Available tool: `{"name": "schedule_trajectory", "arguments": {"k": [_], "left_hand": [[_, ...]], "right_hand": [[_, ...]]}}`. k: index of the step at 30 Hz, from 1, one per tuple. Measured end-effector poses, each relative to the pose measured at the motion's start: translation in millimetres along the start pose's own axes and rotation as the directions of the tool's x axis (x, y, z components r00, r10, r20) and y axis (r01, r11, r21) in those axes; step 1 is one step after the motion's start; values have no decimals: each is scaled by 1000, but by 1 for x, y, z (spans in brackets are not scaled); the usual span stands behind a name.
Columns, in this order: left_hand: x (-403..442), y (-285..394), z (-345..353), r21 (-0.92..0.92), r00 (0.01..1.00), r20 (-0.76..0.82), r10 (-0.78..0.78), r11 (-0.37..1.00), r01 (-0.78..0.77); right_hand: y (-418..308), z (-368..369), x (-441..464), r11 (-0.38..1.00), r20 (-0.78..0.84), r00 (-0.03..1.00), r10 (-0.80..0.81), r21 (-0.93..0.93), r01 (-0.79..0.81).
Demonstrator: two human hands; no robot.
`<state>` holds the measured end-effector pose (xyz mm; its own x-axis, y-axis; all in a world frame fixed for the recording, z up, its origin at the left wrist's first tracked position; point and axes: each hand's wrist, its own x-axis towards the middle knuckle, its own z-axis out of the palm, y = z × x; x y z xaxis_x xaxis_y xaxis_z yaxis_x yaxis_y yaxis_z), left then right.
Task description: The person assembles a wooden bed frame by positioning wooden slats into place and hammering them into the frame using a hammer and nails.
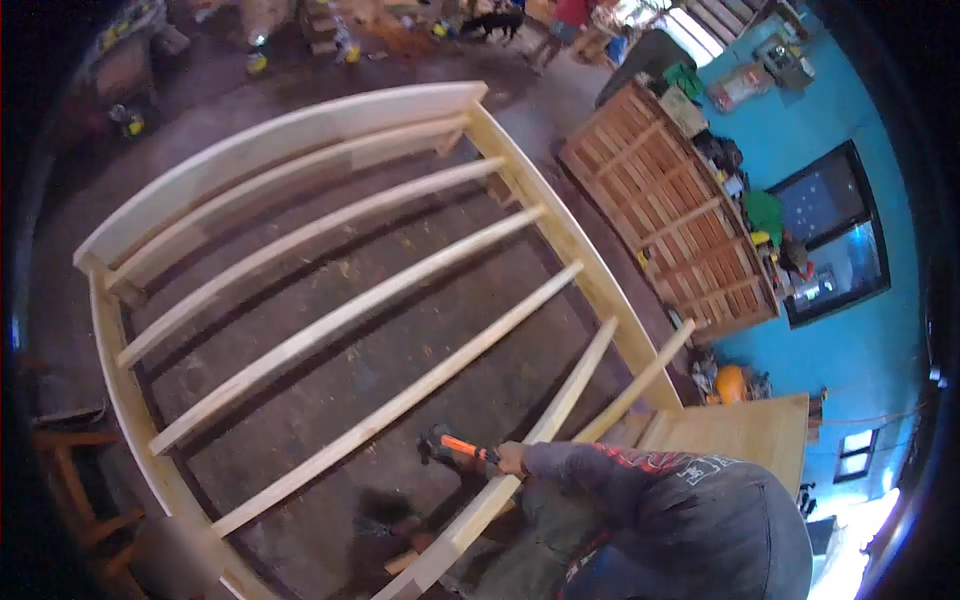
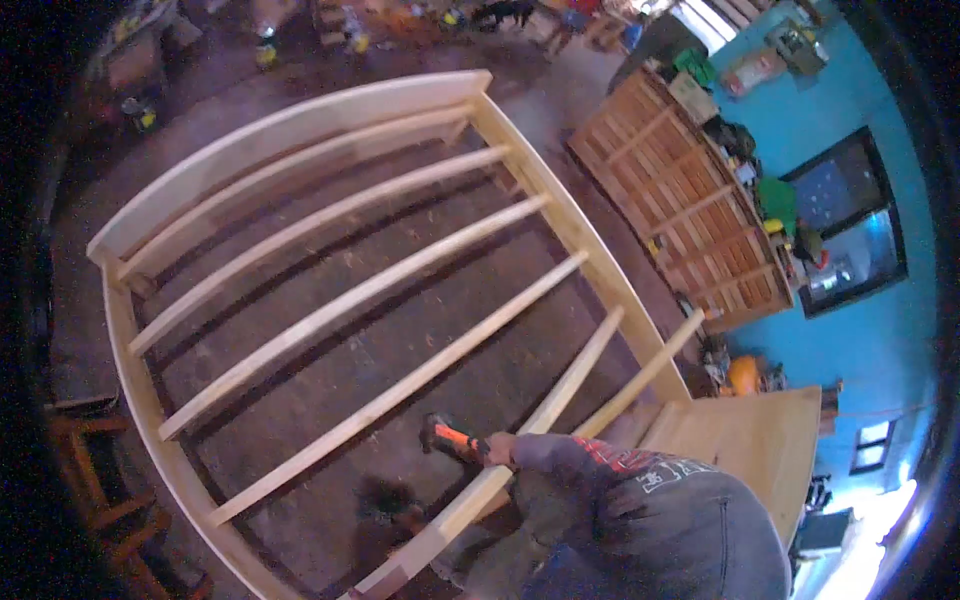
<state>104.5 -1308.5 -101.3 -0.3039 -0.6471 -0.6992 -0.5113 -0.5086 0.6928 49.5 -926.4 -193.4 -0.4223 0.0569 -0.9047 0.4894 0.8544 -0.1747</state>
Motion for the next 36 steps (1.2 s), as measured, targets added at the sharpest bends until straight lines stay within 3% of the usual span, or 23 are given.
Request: {"name": "schedule_trajectory", "arguments": {"k": [3, 5, 7, 8, 9, 10, 11, 12, 14, 15, 17, 20, 22, 24, 25, 26, 28, 29, 30, 32, 33, 35, 36], "left_hand": [[14, 3, 1, -74, 1000, -4, 8, 997, -8], [28, 2, -10, -137, 1000, -24, 8, 991, -12], [42, 2, -22, -206, 995, -97, -3, 978, -17], [53, 1, -30, -232, 990, -142, -21, 973, -13], [67, 0, -36, -232, 983, -173, -56, 973, 14], [82, -1, -41, -215, 978, -185, -93, 975, 52], [113, -40, -56, -80, 977, -116, -176, 983, 168], [111, -14, -58, -108, 968, -136, -210, 974, 197], [151, -99, -51, -9, 961, -126, -245, 969, 246], [160, -121, -46, -98, 980, -128, -155, 985, 143], [161, -131, -42, 22, 958, -164, -233, 971, 240], [153, -69, -70, -65, 985, -15, -174, 983, 173], [183, -112, -61, -188, 977, 35, -211, 959, 214], [184, -95, -67, -154, 895, 103, -435, 882, 446], [192, -128, -55, -170, 950, 33, -309, 935, 310], [194, -140, -52, -194, 950, 34, -310, 931, 310], [200, -146, -59, -246, 960, -165, -227, 952, 182], [203, -150, -67, -446, 964, -16, -265, 865, 231], [204, -151, -73, -464, 962, -22, -271, 856, 230], [205, -152, -80, -427, 977, -66, -203, 891, 156], [207, -149, -85, -434, 976, -68, -208, 887, 159], [204, -142, -88, -184, 972, -120, -201, 967, 177], [202, -147, -84, -194, 970, -118, -215, 963, 189]], "right_hand": [[-11, -9, -14, 962, -35, 989, -144, -237, 132], [-69, -46, -77, 988, -52, 990, -128, -93, 122], [-51, -35, -59, 969, -68, 971, -230, -107, 222], [-53, -25, -55, 991, -73, 989, -129, -43, 126], [-64, -23, -63, 981, -75, 981, -180, -82, 174], [-104, -21, -85, 966, -91, 972, -215, -167, 198], [-86, -12, -65, 938, -31, 967, -252, -255, 236], [-86, -11, -59, 936, 41, 975, -216, -277, 219], [-130, 3, -94, 957, 0, 959, -284, -65, 283], [-163, 12, -112, 949, 56, 957, -286, -124, 291], [-220, 26, -142, 915, 64, 943, -326, -231, 331], [-255, 62, -132, 943, 137, 976, -171, -264, 202], [-294, 97, -134, 835, 142, 950, -278, -453, 312], [-308, 110, -127, 751, 191, 874, -447, -450, 483], [-341, 121, -139, 571, 244, 820, -518, -615, 544], [-376, 136, -151, 552, 248, 816, -522, -631, 545], [-428, 166, -164, 681, 221, 833, -508, -489, 545], [-427, 158, -135, 557, 252, 792, -557, -594, 581], [-454, 173, -137, 508, 270, 762, -589, -609, 609], [-511, 207, -131, 391, 322, 628, -708, -563, 729], [-536, 221, -133, 442, 269, 718, -642, -635, 633], [-567, 254, -138, 460, 291, 689, -664, -567, 683], [-572, 267, -140, 472, 311, 653, -691, -490, 733]]}}
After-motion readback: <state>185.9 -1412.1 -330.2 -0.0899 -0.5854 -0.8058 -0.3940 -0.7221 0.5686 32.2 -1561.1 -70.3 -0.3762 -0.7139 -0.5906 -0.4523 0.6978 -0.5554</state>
